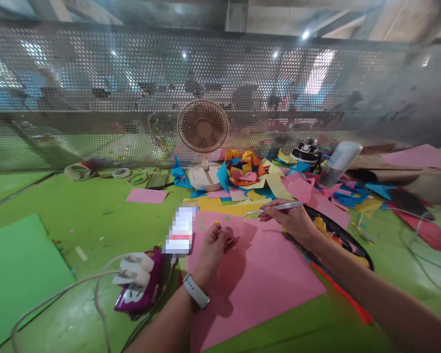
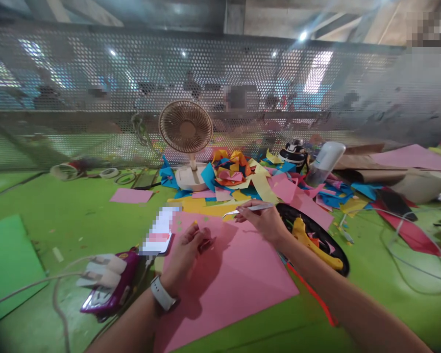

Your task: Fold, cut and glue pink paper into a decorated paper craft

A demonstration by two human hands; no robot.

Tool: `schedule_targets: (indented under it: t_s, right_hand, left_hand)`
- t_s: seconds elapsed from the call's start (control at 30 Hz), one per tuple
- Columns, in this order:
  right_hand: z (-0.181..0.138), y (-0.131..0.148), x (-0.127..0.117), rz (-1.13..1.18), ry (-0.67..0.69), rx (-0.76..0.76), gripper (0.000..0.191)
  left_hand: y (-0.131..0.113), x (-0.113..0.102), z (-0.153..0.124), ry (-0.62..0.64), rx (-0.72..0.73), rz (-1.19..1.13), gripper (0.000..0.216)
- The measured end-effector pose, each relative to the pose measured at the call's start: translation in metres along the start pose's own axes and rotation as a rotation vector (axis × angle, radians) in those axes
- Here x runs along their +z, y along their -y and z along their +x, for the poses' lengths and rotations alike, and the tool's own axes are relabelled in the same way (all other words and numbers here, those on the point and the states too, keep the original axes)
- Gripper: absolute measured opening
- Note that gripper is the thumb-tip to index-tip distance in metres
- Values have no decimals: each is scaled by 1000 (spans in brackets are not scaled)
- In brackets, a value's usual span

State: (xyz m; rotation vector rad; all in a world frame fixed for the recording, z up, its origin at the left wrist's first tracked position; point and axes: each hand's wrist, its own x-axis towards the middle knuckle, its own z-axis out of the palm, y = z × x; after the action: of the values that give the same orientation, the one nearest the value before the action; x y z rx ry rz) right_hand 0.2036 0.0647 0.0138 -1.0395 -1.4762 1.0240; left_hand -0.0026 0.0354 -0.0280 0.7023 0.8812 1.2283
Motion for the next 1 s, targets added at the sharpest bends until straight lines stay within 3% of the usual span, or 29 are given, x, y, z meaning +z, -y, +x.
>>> schedule_targets:
  t_s: [0.13,0.4,0.77,1.0]
  right_hand:
    - [-17,18,22,-182,74,-105,19]
    - [-29,12,32,-455,120,-417,11]
    - [-29,9,25,-295,73,-187,18]
    - [-29,2,23,-240,39,-168,18]
  left_hand:
    - [0,0,-3,104,7,-36,29]
    - [0,1,-3,59,-35,-89,27]
    - [-7,5,-5,23,-58,-101,34]
    - [-9,7,-6,91,-38,-70,41]
